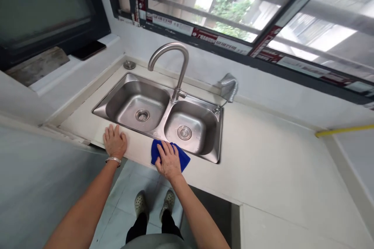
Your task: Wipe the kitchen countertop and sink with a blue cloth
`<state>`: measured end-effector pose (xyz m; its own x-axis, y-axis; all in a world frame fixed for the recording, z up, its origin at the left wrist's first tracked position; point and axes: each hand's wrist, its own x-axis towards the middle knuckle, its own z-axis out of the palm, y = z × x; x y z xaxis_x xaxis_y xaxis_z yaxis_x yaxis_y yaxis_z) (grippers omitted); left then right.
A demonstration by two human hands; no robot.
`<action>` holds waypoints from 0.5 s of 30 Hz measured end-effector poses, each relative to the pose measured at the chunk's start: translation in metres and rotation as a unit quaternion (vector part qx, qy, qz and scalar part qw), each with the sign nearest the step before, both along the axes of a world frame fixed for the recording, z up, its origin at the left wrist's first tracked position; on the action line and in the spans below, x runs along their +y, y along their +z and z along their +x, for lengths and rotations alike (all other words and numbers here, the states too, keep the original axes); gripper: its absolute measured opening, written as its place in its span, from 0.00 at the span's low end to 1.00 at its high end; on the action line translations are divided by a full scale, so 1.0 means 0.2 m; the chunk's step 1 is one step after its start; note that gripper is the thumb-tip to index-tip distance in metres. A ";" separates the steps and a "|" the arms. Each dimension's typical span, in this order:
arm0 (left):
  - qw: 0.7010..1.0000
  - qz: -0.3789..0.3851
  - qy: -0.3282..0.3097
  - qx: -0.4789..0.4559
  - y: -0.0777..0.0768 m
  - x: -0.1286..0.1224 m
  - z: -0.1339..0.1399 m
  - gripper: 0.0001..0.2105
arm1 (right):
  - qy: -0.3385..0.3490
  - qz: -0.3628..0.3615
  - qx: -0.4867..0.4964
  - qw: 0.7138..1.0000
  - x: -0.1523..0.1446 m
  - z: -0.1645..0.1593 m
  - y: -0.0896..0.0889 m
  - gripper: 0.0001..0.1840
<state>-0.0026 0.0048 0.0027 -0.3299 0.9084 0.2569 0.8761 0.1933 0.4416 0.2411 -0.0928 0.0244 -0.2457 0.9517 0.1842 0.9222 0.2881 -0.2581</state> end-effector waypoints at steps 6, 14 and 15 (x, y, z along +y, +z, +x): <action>1.000 0.022 -0.006 -0.001 0.04 0.00 0.00 0.26 | -0.116 0.042 -0.056 0.991 -0.28 0.40 -0.03 0.30; 1.000 0.024 -0.019 -0.007 0.05 0.01 0.00 0.26 | -0.278 0.041 -0.125 0.952 -0.71 0.97 -0.11 0.30; 0.999 0.026 -0.020 -0.005 0.04 0.01 0.00 0.26 | -0.303 0.036 -0.122 0.945 -0.75 1.04 -0.12 0.30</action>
<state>-0.0031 0.0060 0.0110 -0.2968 0.9065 0.3003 0.8779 0.1353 0.4592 0.4500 -0.2433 0.0010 0.2967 0.9183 0.2621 0.9529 -0.3029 -0.0174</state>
